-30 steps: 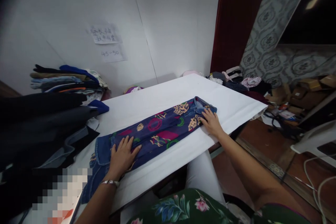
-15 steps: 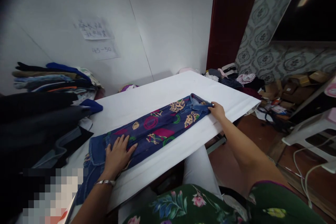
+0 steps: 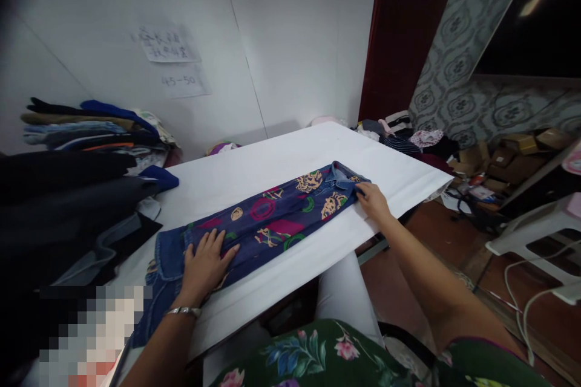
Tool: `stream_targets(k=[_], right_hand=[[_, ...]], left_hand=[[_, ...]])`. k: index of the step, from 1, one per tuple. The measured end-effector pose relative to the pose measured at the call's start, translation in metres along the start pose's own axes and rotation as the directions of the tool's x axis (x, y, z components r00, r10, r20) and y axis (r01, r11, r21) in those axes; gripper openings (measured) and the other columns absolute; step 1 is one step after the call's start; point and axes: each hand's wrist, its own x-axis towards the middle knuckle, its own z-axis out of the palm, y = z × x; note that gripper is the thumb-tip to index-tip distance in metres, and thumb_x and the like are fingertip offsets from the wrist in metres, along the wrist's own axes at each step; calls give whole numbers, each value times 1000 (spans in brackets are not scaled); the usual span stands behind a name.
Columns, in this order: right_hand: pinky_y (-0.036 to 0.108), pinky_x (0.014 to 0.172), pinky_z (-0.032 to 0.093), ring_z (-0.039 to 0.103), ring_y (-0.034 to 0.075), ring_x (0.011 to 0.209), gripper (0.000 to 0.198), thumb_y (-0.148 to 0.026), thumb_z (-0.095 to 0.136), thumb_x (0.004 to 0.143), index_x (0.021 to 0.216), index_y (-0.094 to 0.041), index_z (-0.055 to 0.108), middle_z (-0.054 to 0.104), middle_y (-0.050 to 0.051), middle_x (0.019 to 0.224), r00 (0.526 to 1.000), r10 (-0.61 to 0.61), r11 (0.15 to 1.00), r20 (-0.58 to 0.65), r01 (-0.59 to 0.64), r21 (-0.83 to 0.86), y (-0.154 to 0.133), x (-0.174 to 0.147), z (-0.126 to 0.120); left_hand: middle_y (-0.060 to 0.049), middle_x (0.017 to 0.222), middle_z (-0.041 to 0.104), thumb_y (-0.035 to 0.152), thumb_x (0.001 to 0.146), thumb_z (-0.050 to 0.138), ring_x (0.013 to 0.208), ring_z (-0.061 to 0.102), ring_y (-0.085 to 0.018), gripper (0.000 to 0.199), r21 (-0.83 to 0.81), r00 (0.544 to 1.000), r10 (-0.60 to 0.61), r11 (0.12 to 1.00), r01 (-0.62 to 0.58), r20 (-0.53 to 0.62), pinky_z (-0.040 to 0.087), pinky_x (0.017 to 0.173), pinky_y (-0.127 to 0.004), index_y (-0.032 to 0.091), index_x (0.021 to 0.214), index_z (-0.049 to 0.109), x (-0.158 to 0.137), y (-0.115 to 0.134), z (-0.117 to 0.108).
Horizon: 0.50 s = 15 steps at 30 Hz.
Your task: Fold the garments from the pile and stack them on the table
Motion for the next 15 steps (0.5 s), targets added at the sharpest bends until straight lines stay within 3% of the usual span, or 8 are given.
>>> stream_targets(k=[3, 6, 11, 15], right_hand=[[43, 97, 45, 58, 26, 109, 38, -30, 50, 82, 114, -21, 67, 66, 9, 114, 998, -6, 1000, 55, 5, 29, 4, -3, 8], [42, 93, 47, 59, 26, 105, 39, -30, 51, 81, 115, -18, 67, 67, 11, 112, 1000, 13, 999, -20, -12, 45, 7, 4, 11], [38, 89, 47, 60, 25, 97, 31, -26, 52, 80, 103, -20, 72, 69, 8, 102, 995, -95, 994, 6, 96, -47, 2, 12, 10], [35, 80, 47, 60, 24, 89, 27, -26, 46, 82, 85, -19, 72, 68, 8, 90, 998, -16, 985, -54, 7, -174, 3, 11, 12]], left_hand=[[-16, 151, 39, 50, 93, 33, 140, 32, -31, 63, 15, 1000, -4, 1000, 4, 1, 21, 112, -56, 12, 142, 45, 0, 0, 0], [-14, 151, 40, 51, 93, 33, 140, 33, -31, 62, 8, 1000, -23, 1000, 23, 1, 22, 112, -55, 14, 142, 46, 0, 0, 1], [-13, 150, 41, 53, 93, 34, 140, 33, -30, 63, -2, 999, -23, 1000, 23, -26, 22, 112, -55, 14, 141, 47, 1, -1, 4], [-12, 150, 42, 53, 93, 36, 140, 33, -30, 62, -25, 999, -43, 999, 43, -12, 22, 113, -55, 15, 140, 48, 0, 1, 3]])
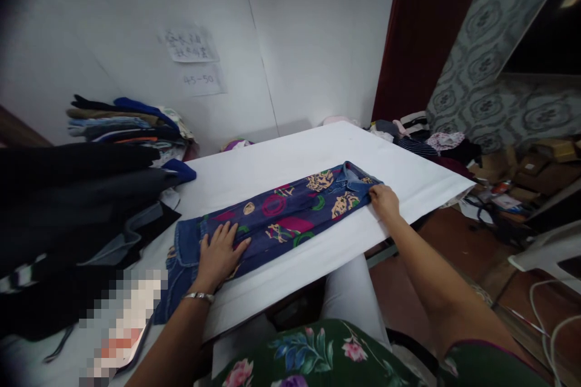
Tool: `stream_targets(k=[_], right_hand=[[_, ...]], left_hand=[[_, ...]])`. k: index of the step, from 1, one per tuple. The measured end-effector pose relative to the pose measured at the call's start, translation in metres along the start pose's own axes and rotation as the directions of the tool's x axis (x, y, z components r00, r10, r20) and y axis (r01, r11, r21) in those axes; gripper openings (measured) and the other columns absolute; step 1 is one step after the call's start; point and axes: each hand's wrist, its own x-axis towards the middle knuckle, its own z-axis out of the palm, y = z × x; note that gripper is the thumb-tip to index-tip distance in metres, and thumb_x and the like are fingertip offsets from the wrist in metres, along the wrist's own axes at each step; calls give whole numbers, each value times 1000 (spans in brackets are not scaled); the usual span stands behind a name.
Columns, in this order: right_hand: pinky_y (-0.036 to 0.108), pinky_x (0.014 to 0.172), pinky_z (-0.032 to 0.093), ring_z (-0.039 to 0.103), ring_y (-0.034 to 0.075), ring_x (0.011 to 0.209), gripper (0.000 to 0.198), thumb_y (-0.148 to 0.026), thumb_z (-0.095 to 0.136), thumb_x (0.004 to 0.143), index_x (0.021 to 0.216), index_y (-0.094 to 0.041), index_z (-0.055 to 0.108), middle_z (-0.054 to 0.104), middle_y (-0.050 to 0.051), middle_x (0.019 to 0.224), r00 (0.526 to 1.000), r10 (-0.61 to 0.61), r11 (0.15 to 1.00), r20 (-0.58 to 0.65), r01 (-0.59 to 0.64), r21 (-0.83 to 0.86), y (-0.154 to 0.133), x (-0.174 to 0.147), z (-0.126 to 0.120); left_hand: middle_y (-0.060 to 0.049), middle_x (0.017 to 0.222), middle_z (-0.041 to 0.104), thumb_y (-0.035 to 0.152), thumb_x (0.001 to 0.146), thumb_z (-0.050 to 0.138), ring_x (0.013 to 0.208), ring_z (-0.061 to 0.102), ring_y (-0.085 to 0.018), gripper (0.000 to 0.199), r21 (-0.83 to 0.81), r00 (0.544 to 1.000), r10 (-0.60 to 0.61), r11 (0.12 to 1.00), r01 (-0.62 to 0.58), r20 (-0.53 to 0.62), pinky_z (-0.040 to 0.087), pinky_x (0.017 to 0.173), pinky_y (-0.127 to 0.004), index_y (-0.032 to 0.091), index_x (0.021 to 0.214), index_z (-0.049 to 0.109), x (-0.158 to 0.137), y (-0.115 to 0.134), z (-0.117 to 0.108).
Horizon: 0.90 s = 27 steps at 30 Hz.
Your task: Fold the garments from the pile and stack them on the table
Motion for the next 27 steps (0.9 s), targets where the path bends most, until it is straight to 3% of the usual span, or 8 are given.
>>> stream_targets(k=[4, 7, 10, 13, 15, 18, 23, 27], right_hand=[[35, 77, 48, 61, 25, 85, 30, -29, 43, 82, 85, -17, 71, 68, 10, 88, 999, 12, 1000, -36, -13, -28, 4, -2, 4], [39, 84, 48, 61, 26, 93, 32, -29, 45, 80, 96, -16, 70, 69, 12, 98, 990, -94, 995, -105, 96, 18, 5, -6, 7], [40, 87, 49, 62, 26, 96, 32, -28, 45, 80, 98, -17, 70, 69, 11, 103, 980, -186, 980, -78, 191, 63, 5, -12, 8], [42, 85, 49, 62, 27, 93, 29, -26, 46, 80, 91, -16, 71, 69, 13, 99, 988, -146, 989, -59, 147, 15, -2, -14, 6], [45, 90, 47, 62, 29, 99, 31, -25, 46, 80, 95, -15, 71, 69, 14, 104, 980, -168, 986, -107, 169, 5, -18, -14, 3], [45, 98, 44, 59, 27, 111, 32, -26, 47, 85, 105, -16, 69, 67, 14, 116, 928, -352, 919, -126, 368, 143, -63, -21, -1], [56, 108, 31, 44, 29, 132, 37, -36, 44, 93, 122, -23, 64, 55, 10, 138, 804, -587, 797, 96, 552, 247, -138, -49, 9], [55, 107, 33, 46, 28, 132, 43, -38, 37, 95, 125, -21, 62, 49, 13, 144, 776, -588, 807, 226, 544, 231, -148, -64, 25]], left_hand=[[-12, 150, 41, 55, 92, 38, 141, 32, -29, 63, -39, 1000, -14, 999, 14, 7, 19, 115, -54, 16, 141, 47, -1, 1, 0], [-12, 150, 41, 56, 92, 39, 141, 31, -30, 62, -76, 1000, -18, 997, 17, -7, 18, 115, -54, 17, 141, 47, -1, 1, 1], [-12, 150, 41, 56, 91, 40, 141, 31, -30, 62, -108, 1000, -21, 994, 21, -4, 17, 116, -54, 19, 140, 48, -2, 2, 1], [-13, 151, 40, 56, 91, 42, 141, 31, -30, 63, -137, 1000, -23, 990, 21, -6, 17, 116, -55, 18, 140, 47, -3, 3, 2], [-12, 151, 40, 55, 90, 44, 142, 31, -30, 62, -165, 999, -28, 986, 24, -22, 16, 116, -55, 18, 140, 47, -4, 3, 2], [-11, 152, 39, 52, 91, 47, 142, 30, -28, 58, -230, 996, -56, 972, 40, -65, 18, 116, -54, 19, 138, 49, -5, 3, -1], [-9, 148, 45, 43, 92, 48, 142, 31, -26, 44, -310, 981, -119, 948, 66, -156, 18, 117, -54, 22, 130, 57, -17, 2, -15], [-9, 144, 50, 42, 92, 50, 139, 36, -27, 43, -301, 995, -67, 953, 41, -78, 15, 116, -59, 23, 131, 56, -42, -2, -18]])
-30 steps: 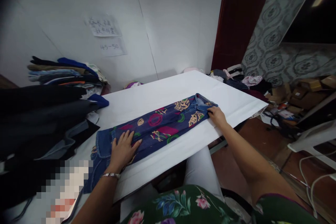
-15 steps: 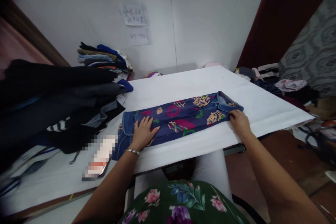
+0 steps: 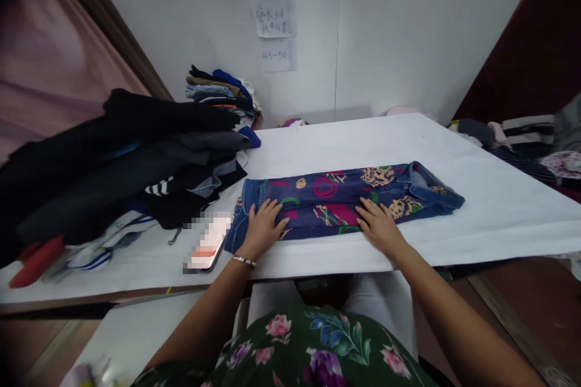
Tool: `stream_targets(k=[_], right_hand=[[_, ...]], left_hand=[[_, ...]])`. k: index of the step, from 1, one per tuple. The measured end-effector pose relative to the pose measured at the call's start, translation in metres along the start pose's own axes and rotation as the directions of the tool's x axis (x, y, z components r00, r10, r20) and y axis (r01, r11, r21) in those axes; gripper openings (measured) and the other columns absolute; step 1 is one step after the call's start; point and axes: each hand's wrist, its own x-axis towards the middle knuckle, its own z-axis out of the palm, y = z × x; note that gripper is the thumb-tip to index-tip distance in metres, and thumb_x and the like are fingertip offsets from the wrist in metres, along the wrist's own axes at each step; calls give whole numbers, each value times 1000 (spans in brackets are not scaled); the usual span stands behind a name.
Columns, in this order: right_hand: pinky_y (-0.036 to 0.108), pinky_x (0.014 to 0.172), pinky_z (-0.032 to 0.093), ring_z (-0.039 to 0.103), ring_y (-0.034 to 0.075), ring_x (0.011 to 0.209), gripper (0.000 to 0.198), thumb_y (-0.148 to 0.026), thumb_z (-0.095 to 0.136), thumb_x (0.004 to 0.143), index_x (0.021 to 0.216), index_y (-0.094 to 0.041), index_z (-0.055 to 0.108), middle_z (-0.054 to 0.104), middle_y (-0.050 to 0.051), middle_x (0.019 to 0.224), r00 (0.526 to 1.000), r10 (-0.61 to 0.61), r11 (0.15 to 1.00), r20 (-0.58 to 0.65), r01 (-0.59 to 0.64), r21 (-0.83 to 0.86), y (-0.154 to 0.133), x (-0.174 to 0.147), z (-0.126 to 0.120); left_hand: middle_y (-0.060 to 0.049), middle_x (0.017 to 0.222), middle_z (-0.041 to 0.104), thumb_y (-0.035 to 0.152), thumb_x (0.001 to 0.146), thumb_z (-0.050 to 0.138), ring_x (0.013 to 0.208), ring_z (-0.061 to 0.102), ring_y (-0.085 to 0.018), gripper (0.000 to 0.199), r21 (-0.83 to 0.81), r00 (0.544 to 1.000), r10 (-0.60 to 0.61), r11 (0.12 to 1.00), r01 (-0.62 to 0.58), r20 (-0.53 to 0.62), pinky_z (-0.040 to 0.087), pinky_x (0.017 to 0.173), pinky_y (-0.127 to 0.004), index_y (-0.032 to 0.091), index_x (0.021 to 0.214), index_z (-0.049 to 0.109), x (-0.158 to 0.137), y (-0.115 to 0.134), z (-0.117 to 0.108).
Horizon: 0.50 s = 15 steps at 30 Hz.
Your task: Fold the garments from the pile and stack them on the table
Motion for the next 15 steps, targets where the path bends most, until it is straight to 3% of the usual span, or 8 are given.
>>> stream_targets(k=[4, 9, 15], right_hand=[[55, 107, 33, 46, 27, 132, 44, -41, 36, 95, 126, -23, 62, 48, 11, 145, 1000, -1, 1000, -4, 1, 11, 10, -5, 8], [56, 106, 34, 47, 29, 131, 46, -44, 35, 93, 122, -24, 64, 50, 11, 143, 1000, -5, 999, -30, 6, 36, 18, -8, 13], [57, 109, 30, 38, 30, 137, 45, -44, 40, 92, 129, -26, 58, 50, 9, 144, 991, -7, 989, -131, 26, 145, -5, 7, -2]], left_hand=[[-9, 147, 46, 39, 93, 50, 142, 32, -26, 45, -45, 998, 34, 998, -32, 62, 22, 116, -54, 22, 134, 53, -22, -11, -6], [-9, 143, 51, 36, 92, 52, 138, 37, -26, 40, -30, 999, -36, 999, 36, 4, 30, 114, -48, 20, 128, 59, -37, -28, -21], [-5, 132, 61, 37, 92, 51, 126, 52, -23, 36, -19, 993, -117, 993, 118, 25, 39, 110, -40, 23, 122, 63, -41, -43, -33]])
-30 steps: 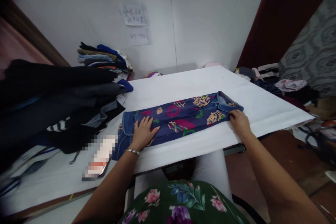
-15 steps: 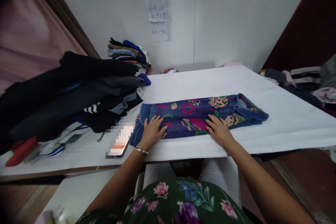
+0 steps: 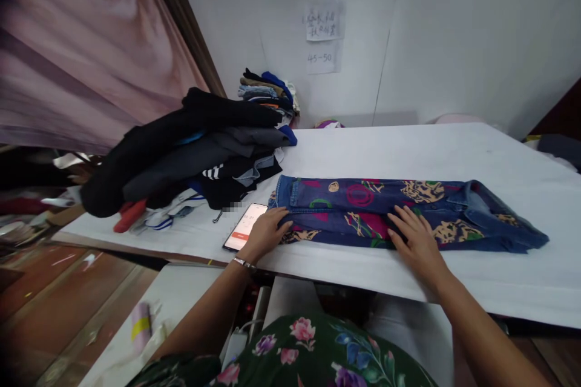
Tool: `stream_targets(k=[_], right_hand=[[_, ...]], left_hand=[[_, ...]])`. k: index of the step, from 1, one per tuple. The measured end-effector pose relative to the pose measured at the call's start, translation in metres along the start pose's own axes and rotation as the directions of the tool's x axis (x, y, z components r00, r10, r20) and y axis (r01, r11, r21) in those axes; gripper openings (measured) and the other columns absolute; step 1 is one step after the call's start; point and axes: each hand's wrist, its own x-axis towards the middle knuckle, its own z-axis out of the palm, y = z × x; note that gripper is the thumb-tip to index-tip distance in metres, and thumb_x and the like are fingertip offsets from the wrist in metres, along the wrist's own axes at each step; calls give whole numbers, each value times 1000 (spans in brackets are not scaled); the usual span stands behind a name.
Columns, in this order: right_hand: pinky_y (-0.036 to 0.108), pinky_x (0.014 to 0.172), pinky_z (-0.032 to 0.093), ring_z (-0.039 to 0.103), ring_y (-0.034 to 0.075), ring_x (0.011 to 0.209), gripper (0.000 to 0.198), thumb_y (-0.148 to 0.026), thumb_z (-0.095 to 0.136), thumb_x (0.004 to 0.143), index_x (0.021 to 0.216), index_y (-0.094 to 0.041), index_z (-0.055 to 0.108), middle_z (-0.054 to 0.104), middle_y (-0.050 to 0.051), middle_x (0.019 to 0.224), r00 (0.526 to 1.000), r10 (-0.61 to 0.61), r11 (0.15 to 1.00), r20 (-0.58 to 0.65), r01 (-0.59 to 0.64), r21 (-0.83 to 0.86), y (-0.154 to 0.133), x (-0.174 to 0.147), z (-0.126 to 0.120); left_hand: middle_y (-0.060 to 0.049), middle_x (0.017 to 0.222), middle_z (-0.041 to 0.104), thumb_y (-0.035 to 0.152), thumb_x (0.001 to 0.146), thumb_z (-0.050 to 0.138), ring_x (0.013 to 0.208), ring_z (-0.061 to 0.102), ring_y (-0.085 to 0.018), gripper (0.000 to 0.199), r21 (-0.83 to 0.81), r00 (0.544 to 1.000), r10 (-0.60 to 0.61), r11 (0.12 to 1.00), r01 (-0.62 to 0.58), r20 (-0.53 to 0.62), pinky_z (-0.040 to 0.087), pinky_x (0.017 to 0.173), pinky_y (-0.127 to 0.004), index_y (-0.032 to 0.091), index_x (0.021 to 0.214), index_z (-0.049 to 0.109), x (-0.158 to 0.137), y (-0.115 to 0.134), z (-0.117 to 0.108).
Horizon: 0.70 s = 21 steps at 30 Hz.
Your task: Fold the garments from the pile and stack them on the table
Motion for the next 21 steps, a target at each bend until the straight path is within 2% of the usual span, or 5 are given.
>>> stream_targets(k=[8, 11, 14, 17, 21], right_hand=[[57, 110, 25, 34, 28, 140, 48, -45, 37, 96, 137, -26, 51, 44, 10, 148, 981, -154, 988, 119, 156, -11, -56, 45, 28], [59, 109, 25, 38, 30, 137, 48, -44, 36, 96, 136, -24, 53, 47, 12, 146, 961, -171, 981, 217, 188, -57, -63, 45, 45], [57, 110, 24, 36, 30, 138, 48, -44, 36, 97, 136, -23, 53, 44, 11, 148, 956, -181, 976, 232, 204, -80, -63, 41, 52], [56, 110, 24, 36, 29, 138, 48, -45, 34, 98, 137, -24, 53, 44, 10, 148, 955, -186, 974, 229, 210, -85, -62, 39, 51], [55, 111, 23, 35, 28, 139, 48, -44, 34, 98, 136, -23, 54, 43, 10, 149, 955, -184, 974, 230, 209, -86, -64, 39, 49]], left_hand=[[-15, 148, 42, 51, 93, 44, 132, 44, -29, 53, 126, 963, -268, 954, 271, -39, 39, 105, -40, 16, 133, 51, 47, -2, -19], [-16, 154, 33, 53, 93, 44, 137, 37, -30, 56, 154, 984, -175, 972, 178, -32, 35, 107, -44, 17, 135, 49, 60, 8, -13], [-14, 150, 41, 52, 93, 44, 136, 38, -29, 52, 155, 996, -66, 986, 56, 60, 28, 111, -49, 19, 133, 52, 65, 15, 0], [-10, 135, 58, 52, 93, 45, 128, 47, -28, 45, 140, 990, -80, 988, 63, 120, 27, 111, -48, 21, 123, 59, 67, 13, 8], [-10, 122, 65, 52, 93, 42, 118, 55, -25, 43, 83, 990, -139, 987, 136, 23, 39, 101, -37, 20, 109, 66, 76, -1, 1]])
